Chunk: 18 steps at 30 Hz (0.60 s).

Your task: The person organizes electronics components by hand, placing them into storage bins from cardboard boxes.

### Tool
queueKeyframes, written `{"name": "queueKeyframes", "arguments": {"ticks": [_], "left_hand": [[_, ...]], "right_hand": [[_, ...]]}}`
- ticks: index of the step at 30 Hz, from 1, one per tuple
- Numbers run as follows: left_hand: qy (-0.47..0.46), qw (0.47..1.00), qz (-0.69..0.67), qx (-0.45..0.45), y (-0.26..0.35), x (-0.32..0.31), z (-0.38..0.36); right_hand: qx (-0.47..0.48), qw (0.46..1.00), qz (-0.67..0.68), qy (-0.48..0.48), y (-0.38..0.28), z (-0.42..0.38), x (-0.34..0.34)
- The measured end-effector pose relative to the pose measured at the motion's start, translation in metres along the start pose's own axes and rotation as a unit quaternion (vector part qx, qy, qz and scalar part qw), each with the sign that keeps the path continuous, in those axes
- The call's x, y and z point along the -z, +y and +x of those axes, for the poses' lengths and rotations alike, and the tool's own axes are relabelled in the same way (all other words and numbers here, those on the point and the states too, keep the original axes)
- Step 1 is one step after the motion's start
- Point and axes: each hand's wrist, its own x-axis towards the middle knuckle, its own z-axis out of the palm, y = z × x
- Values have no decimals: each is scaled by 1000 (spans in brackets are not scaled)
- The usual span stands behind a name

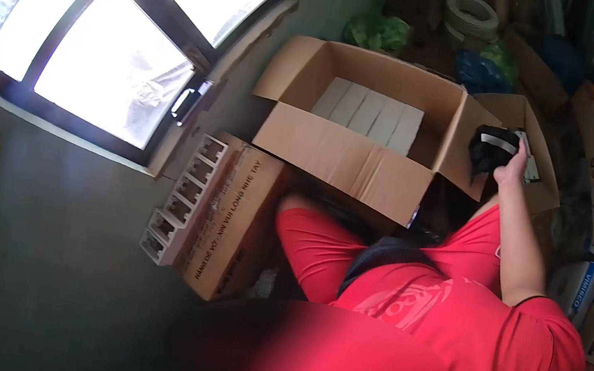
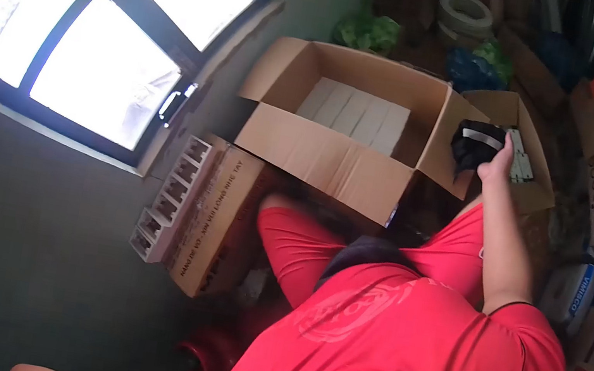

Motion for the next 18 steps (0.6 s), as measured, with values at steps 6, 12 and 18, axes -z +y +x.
{"name": "queueKeyframes", "arguments": {"ticks": [6, 12, 18], "left_hand": [[-11, 1000, -11, 2, -2, -1, 10], [-26, 1000, -13, -4, -2, -1, 17], [-14, 1000, -11, -15, -4, -5, 16]], "right_hand": [[0, 999, -47, 3, -2, 6, 14], [-37, 998, -40, -4, 1, 2, 8], [-12, 999, -30, -1, -2, 6, 8]]}}
